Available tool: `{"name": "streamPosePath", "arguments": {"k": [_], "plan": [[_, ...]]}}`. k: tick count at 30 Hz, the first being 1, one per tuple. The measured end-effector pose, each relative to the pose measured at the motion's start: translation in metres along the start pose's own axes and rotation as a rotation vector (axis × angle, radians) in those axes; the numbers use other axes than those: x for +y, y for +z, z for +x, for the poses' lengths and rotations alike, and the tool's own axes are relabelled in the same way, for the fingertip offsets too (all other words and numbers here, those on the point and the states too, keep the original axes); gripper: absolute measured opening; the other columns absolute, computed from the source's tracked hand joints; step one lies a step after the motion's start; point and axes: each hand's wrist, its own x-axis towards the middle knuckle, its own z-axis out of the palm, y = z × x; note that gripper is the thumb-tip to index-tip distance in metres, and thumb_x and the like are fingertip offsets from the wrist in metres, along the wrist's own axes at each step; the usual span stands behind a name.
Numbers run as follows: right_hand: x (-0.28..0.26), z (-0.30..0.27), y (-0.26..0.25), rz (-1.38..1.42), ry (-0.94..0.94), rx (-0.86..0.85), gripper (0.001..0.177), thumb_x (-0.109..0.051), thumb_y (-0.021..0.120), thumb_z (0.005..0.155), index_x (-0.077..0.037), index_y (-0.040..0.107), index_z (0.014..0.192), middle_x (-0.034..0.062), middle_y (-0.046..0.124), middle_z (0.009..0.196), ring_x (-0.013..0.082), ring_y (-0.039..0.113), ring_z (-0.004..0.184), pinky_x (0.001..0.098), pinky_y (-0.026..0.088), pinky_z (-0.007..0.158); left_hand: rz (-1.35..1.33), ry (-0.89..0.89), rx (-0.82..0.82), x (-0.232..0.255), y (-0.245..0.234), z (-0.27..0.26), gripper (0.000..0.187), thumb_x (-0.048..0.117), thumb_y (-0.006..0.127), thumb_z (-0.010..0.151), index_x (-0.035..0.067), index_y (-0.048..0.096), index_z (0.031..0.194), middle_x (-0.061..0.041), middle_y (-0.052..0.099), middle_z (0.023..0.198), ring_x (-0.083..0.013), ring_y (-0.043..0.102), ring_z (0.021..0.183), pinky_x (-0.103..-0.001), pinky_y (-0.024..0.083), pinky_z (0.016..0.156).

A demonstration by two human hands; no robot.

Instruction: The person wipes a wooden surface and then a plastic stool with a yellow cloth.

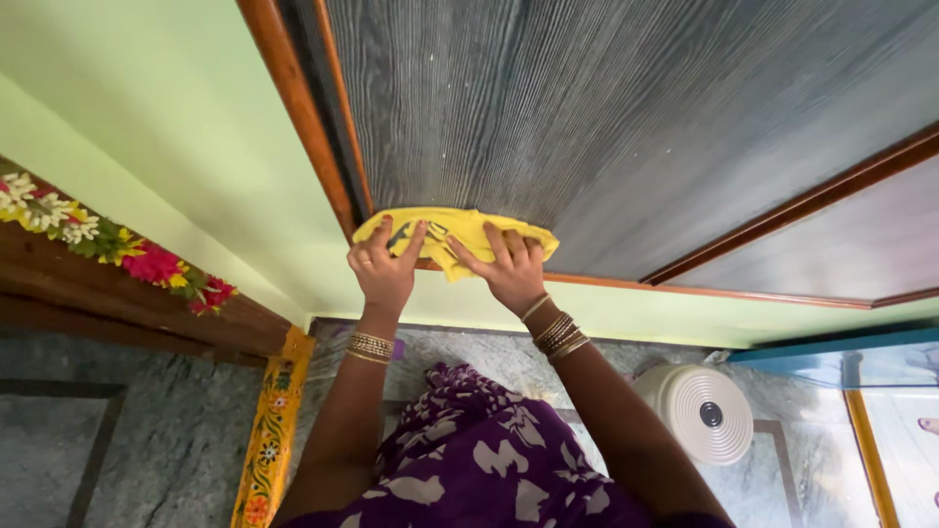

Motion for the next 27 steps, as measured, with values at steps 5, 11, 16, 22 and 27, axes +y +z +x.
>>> {"name": "streamPosePath", "arguments": {"k": [5, 11, 16, 22, 27], "plan": [[-0.013, -0.039, 0.011, 0.103, 0.049, -0.108, 0.053, -0.028, 0.058, 0.098, -0.047, 0.054, 0.148, 0.0084, 0.057, 0.133, 0.0265, 0.056, 0.109, 0.0438, 0.045, 0.084, -0.045, 0.105, -0.104, 0.006, 0.014, -0.035, 0.049, 0.016, 0.055, 0.105, 0.042, 0.058, 0.146, -0.011, 0.059, 0.131, -0.0259, 0.054, 0.095, -0.044, 0.046, 0.084], [-0.006, -0.075, 0.013, 0.080, 0.131, -0.216, 0.054, -0.029, 0.060, 0.095, -0.048, 0.054, 0.145, 0.0080, 0.056, 0.134, 0.0270, 0.054, 0.109, 0.0446, 0.045, 0.082, -0.070, 0.223, -0.118, 0.030, 0.027, -0.041, 0.061, 0.010, 0.051, 0.102, 0.042, 0.048, 0.154, -0.012, 0.059, 0.129, -0.0247, 0.054, 0.095, -0.043, 0.048, 0.084], [0.005, -0.099, 0.000, 0.096, 0.239, -0.299, 0.058, -0.031, 0.063, 0.090, -0.047, 0.053, 0.146, 0.0099, 0.055, 0.135, 0.0294, 0.055, 0.112, 0.0483, 0.046, 0.088, -0.122, 0.346, -0.159, 0.055, 0.035, -0.036, 0.061, 0.012, 0.051, 0.103, 0.042, 0.044, 0.156, -0.010, 0.059, 0.125, -0.0251, 0.055, 0.094, -0.045, 0.049, 0.084], [0.001, -0.146, -0.019, 0.133, 0.490, -0.554, 0.064, -0.031, 0.068, 0.085, -0.047, 0.054, 0.146, 0.0116, 0.057, 0.134, 0.0323, 0.055, 0.113, 0.0470, 0.045, 0.087, -0.360, 0.409, -0.326, 0.100, 0.041, -0.034, 0.059, 0.020, 0.056, 0.100, 0.037, 0.045, 0.155, -0.011, 0.063, 0.121, -0.0274, 0.058, 0.088, -0.046, 0.047, 0.076], [-0.016, -0.208, -0.074, 0.289, 0.813, -0.689, 0.064, -0.042, 0.076, 0.079, -0.040, 0.056, 0.140, 0.0164, 0.056, 0.128, 0.0352, 0.055, 0.109, 0.0514, 0.044, 0.088, -0.654, 0.550, -0.351, 0.157, 0.027, -0.054, 0.055, 0.023, 0.063, 0.097, 0.036, 0.052, 0.149, -0.014, 0.062, 0.114, -0.0298, 0.061, 0.098, -0.047, 0.048, 0.080]]}}
